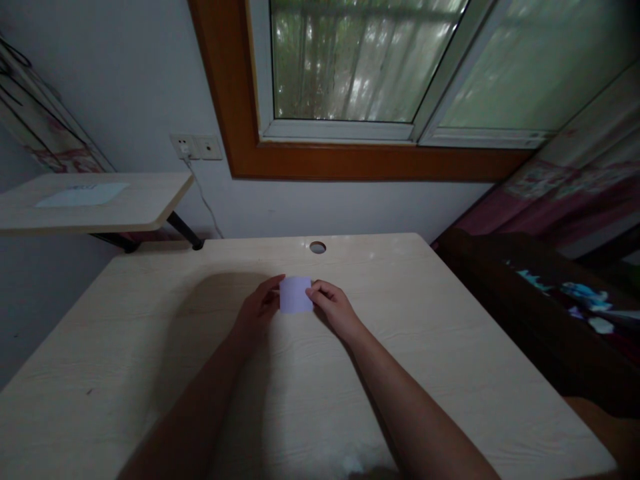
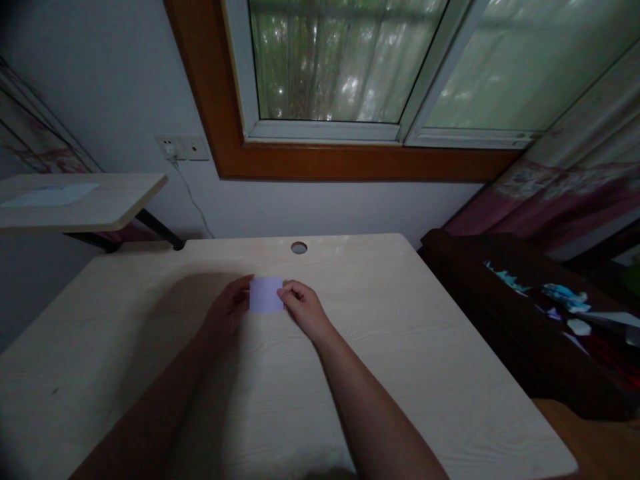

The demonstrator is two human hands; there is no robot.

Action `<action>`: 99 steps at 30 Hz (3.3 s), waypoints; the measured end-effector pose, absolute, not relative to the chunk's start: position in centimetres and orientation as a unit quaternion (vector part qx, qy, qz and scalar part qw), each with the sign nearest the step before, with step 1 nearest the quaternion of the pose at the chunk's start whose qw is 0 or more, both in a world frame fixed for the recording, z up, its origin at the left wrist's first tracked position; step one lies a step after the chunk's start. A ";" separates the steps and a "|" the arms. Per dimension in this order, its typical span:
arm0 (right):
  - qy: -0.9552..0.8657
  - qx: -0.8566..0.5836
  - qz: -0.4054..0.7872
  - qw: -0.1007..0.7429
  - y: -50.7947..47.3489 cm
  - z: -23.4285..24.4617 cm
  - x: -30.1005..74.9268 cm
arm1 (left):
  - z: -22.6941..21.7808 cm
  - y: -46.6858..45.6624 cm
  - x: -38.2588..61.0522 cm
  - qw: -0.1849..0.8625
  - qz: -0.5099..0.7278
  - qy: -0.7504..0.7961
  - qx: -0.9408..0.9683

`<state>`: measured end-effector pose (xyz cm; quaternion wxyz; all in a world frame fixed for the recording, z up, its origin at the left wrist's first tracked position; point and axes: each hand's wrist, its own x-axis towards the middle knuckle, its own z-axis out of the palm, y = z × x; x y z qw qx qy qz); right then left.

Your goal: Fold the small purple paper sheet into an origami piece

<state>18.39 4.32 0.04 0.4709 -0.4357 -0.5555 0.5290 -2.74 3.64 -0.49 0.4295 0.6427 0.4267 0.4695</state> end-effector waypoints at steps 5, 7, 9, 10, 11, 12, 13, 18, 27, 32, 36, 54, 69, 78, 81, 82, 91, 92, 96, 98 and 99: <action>-0.562 -0.432 0.539 0.455 4.3 0.1 18.4 | 0.2 3.6 -2.9 0.316 0.413 0.420 0.744; -0.566 -0.433 0.537 0.452 4.3 0.1 18.4 | 0.5 3.6 -2.9 0.299 0.404 0.419 0.756; -0.560 -0.430 0.535 0.465 4.3 0.1 18.3 | 0.6 3.6 -3.0 0.295 0.404 0.427 0.754; -0.552 -0.424 0.537 0.477 4.2 0.0 18.2 | 0.5 3.6 -3.0 0.296 0.407 0.433 0.748; -0.542 -0.413 0.541 0.492 4.2 0.0 18.1 | 0.5 3.7 -3.0 0.300 0.411 0.438 0.741; -0.533 -0.398 0.546 0.508 4.2 0.0 18.0 | 0.4 3.7 -3.0 0.304 0.418 0.443 0.733; -0.527 -0.382 0.551 0.522 4.2 0.0 17.9 | 0.3 3.7 -3.1 0.309 0.425 0.446 0.725; -0.586 -0.367 0.527 0.494 4.1 -0.1 18.1 | 0.2 3.7 -3.1 0.338 0.440 0.442 0.705; -0.659 -0.373 0.438 0.484 4.1 0.4 18.2 | 0.1 3.6 -2.9 0.369 0.428 0.420 0.710; -0.653 -0.394 0.428 0.484 3.9 0.7 18.1 | 0.3 3.5 -2.8 0.383 0.437 0.436 0.687; -0.657 -0.396 0.416 0.489 3.8 0.9 18.0 | 0.5 3.4 -2.7 0.392 0.435 0.443 0.679; -0.656 -0.402 0.420 0.482 3.8 0.8 17.9 | 0.9 3.5 -2.9 0.408 0.428 0.460 0.662; -0.669 -0.401 0.425 0.459 3.9 1.0 17.8 | 0.3 3.6 -2.7 0.468 0.449 0.451 0.613; -0.666 -0.401 0.411 0.475 4.0 0.9 17.7 | 0.3 3.5 -2.5 0.480 0.435 0.459 0.608; -0.654 -0.405 0.417 0.484 4.0 0.8 17.6 | 0.5 3.4 -2.3 0.495 0.433 0.459 0.598; -0.645 -0.411 0.424 0.486 4.0 0.7 17.6 | 0.5 3.4 -2.3 0.497 0.434 0.459 0.595; -0.568 -0.447 0.499 0.479 3.8 0.3 17.3 | -0.2 3.7 -2.3 0.515 0.449 0.444 0.579; -0.566 -0.448 0.501 0.478 3.8 0.3 17.3 | -0.2 3.7 -2.3 0.516 0.444 0.445 0.582; -0.570 -0.441 0.498 0.482 3.8 0.3 17.3 | 0.1 3.6 -2.3 0.515 0.436 0.450 0.585; -0.573 -0.437 0.493 0.487 3.9 0.0 17.3 | 0.2 3.5 -2.2 0.515 0.435 0.456 0.581; -0.570 -0.438 0.494 0.489 3.9 -0.1 17.3 | 0.3 3.5 -2.2 0.518 0.434 0.458 0.578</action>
